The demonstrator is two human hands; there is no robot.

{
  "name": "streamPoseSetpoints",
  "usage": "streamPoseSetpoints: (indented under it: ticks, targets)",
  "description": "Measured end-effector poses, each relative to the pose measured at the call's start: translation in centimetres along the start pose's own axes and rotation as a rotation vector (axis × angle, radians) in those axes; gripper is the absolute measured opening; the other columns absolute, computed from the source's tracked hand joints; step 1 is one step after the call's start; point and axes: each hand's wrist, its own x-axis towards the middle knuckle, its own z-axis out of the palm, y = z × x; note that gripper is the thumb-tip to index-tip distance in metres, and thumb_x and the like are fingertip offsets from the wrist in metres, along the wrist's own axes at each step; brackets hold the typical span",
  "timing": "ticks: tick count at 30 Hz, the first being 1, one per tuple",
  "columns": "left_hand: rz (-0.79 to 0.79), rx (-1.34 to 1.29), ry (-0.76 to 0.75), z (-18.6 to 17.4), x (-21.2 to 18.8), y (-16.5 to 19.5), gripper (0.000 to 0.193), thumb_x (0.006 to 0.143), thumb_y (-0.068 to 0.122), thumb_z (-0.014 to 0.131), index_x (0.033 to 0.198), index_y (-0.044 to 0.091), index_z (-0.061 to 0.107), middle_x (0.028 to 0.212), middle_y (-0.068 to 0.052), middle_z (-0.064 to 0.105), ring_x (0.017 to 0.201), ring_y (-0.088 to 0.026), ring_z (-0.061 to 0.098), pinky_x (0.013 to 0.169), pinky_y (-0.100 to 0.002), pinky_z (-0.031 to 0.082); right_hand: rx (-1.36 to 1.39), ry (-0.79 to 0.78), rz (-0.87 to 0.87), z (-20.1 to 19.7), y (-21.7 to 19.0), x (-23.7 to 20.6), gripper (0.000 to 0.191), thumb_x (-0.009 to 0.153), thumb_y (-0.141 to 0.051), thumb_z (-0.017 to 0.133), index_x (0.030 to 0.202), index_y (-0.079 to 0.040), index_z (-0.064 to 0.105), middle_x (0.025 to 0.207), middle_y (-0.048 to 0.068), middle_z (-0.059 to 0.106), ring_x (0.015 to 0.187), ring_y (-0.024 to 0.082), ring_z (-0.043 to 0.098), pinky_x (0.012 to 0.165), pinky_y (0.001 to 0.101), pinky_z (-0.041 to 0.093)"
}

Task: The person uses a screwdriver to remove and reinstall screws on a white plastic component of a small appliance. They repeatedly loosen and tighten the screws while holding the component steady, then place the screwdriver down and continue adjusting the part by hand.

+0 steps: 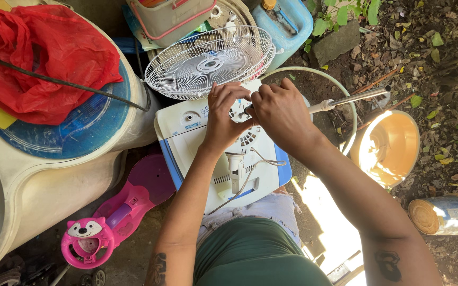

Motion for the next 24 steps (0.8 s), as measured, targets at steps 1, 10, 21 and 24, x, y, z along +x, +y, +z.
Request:
streamPoseSetpoints:
  ticks: [1,10,21,24]
  targets:
    - [-0.005,0.013,0.002,0.0,0.0,-0.1,0.049,0.067,0.021,0.095,0.108,0.013,0.068,0.117,0.002,0.065,0.131,-0.025,0.057,0.125,-0.056,0.024,0.006,-0.006,0.007,0.1,-0.2,0.0,0.03,0.099,-0.034,0.063,0.083,-0.01,0.065,0.075,0.004,0.061,0.077,0.02,0.064,0.077,0.0362,0.043]
    - [-0.013,0.06,-0.054,-0.4,0.1,-0.4,0.023,0.073,0.016,0.09,0.093,0.014,0.077,0.107,0.005,0.067,0.134,-0.025,0.053,0.126,-0.059,0.015,0.013,0.035,-0.016,-0.4,-0.5,0.2,0.027,0.094,-0.033,0.065,0.097,-0.007,0.067,0.082,0.005,0.063,0.081,0.02,0.065,0.075,0.0362,0.044]
    - [-0.061,0.019,-0.094,-0.2,-0.4,-0.7,0.044,0.069,0.012,0.088,0.111,0.008,0.075,0.113,0.001,0.067,0.127,-0.024,0.054,0.123,-0.058,0.02,-0.27,-0.06,-0.472,-1.0,0.8,0.0,0.011,0.086,-0.017,0.069,0.082,-0.007,0.068,0.092,0.002,0.064,0.091,0.015,0.065,0.083,0.0322,0.052]
    - [-0.048,0.018,-0.12,-0.3,-0.8,-1.4,0.045,0.069,0.01,0.089,0.112,0.008,0.074,0.114,0.0,0.068,0.125,-0.024,0.057,0.121,-0.053,0.029,-0.298,-0.059,-0.53,-0.8,0.8,0.3,0.015,0.092,-0.018,0.067,0.084,-0.006,0.068,0.088,0.0,0.062,0.087,0.014,0.064,0.079,0.0302,0.052]
